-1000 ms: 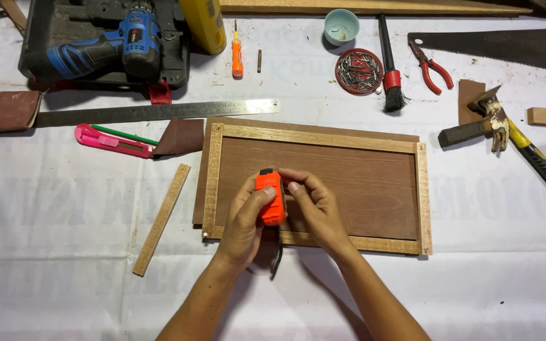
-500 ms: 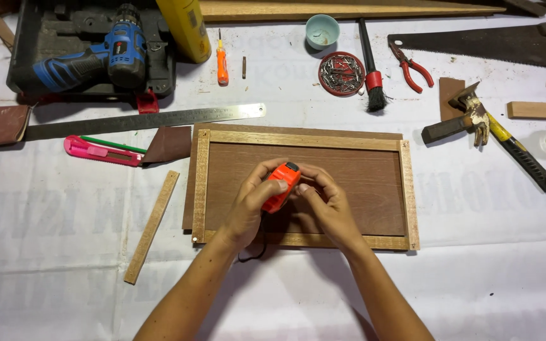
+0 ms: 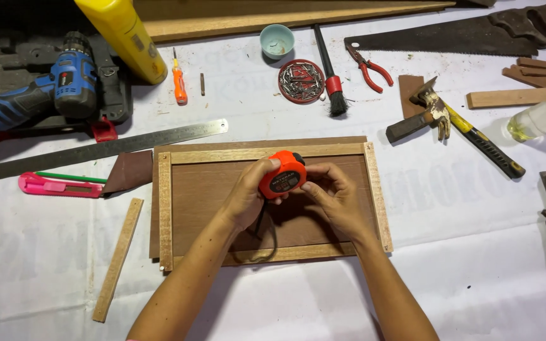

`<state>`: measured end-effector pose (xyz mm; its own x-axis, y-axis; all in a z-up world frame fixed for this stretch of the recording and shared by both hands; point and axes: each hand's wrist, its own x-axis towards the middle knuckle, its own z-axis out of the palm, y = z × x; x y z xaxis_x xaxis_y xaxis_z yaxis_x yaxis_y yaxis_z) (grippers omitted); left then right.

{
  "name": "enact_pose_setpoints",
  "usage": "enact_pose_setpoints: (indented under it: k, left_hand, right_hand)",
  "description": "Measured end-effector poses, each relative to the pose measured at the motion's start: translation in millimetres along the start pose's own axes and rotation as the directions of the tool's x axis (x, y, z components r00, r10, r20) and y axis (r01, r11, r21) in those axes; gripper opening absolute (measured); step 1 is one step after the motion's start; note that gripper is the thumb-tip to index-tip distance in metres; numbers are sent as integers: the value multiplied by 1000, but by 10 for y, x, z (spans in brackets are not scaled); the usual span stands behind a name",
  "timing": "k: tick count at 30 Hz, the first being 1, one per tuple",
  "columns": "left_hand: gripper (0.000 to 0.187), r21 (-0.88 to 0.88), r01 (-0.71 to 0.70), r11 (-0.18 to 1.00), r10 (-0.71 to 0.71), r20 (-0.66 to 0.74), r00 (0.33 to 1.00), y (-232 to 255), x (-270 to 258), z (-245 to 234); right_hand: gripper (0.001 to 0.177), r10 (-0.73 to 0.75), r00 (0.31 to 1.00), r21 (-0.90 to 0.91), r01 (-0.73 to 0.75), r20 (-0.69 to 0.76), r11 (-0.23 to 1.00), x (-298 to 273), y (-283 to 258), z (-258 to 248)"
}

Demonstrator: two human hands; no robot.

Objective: Sanding, measuring, and assembling small wooden frame components on a workbench.

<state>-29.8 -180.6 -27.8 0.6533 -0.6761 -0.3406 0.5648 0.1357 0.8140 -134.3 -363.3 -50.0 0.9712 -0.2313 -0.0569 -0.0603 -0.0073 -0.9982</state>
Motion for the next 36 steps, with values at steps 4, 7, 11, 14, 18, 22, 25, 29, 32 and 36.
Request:
enact_pose_setpoints:
  k: [4,7,11,14,18,22,25,29,32,36]
  left_hand:
    - [48,-34,-5,999,6,30,1000,-61,106,53]
    - [44,-36,30,999,-30,-4,1000,-108,152,88]
    - [51,6,3,1000,-3,11,1000,-167,235,63]
    - [54,54,31,998,-30,-6,1000,-102,311,163]
    - [58,358,-134,924,91,135,987,102,379,477]
    - [52,380,-129,916,101,93,991,-125,751,373]
    - [48,430,-366,825,297,222,929,-165,924,311]
    - [47,627,-235,743,237,81,968,-25,877,405]
    - [48,680,-243,692,284,53,957,-141,934,307]
    - [46,645,-78,760,144,-50,988,76,805,478]
  right_hand:
    - [25,130,989,28,-128,-74,991,-39,-29,-102]
    - [18,29,997,37,-26,-70,999,-58,124,-211]
    - [25,37,993,16,-36,-108,999,-51,14,-403]
    - [27,5,990,-127,-23,-138,992,10,-73,-620]
    - [19,-258,966,-467,211,-38,859,98,-165,-839]
    - [16,-288,956,-538,218,-48,814,229,-193,-1055]
    - [16,-284,954,-564,184,-95,805,326,-118,-1244]
    - [16,-258,955,-573,132,-144,809,401,45,-1426]
    - [18,-220,962,-550,98,-160,830,413,121,-1477]
    - [17,-230,963,-534,121,-143,837,435,211,-1529]
